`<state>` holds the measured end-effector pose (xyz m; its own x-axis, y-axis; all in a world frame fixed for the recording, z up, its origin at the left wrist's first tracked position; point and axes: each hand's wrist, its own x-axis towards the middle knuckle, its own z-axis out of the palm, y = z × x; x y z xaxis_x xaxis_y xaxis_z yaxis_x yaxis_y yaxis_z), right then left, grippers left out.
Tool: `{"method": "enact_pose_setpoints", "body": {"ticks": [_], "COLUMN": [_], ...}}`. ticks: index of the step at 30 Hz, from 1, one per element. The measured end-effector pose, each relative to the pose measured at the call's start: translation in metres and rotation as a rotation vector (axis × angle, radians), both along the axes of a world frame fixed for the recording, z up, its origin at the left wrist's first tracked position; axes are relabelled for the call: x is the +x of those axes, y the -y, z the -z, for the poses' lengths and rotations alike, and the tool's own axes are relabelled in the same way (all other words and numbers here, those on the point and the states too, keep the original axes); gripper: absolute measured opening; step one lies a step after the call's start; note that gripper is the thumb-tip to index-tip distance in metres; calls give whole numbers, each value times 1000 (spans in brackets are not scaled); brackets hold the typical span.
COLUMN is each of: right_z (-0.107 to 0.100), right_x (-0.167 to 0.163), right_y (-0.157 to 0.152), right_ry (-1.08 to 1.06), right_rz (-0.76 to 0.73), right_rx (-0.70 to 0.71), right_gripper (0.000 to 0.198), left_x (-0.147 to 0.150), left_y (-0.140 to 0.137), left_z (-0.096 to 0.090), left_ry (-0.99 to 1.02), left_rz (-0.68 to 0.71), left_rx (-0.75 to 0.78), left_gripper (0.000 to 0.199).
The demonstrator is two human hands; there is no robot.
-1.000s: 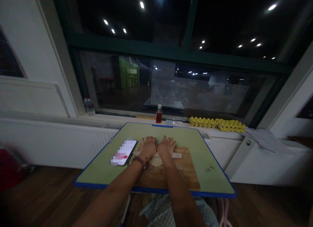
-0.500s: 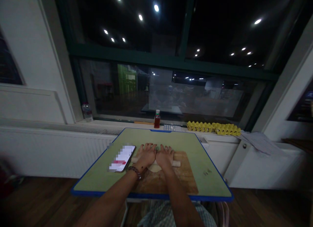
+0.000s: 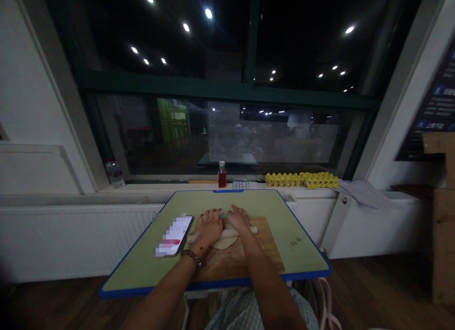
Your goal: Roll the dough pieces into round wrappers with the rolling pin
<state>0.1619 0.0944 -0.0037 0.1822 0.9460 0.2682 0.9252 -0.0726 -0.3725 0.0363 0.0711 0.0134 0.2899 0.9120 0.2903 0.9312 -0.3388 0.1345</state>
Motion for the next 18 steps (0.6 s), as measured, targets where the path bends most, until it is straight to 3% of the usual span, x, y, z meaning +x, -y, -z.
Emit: {"method": "enact_pose_setpoints", "body": {"ticks": [7,14,18], "right_z": [-2,1,0], "right_x": [-12,-17,-18], "right_y": [15,21,26], "right_ry": [127,208,218], "right_rz": [88,127,101], "right_rx": [167,35,2], "right_gripper": [46,45,45], "left_x": [2,5,5], "left_y": [-10,-26,-29], "left_z": [2,-4,3], "left_ry": [48,51,-39], "left_rz": [-55,-181,-103], "left_rx": [-40,-182,-114], "left_gripper": [51,52,54]}}
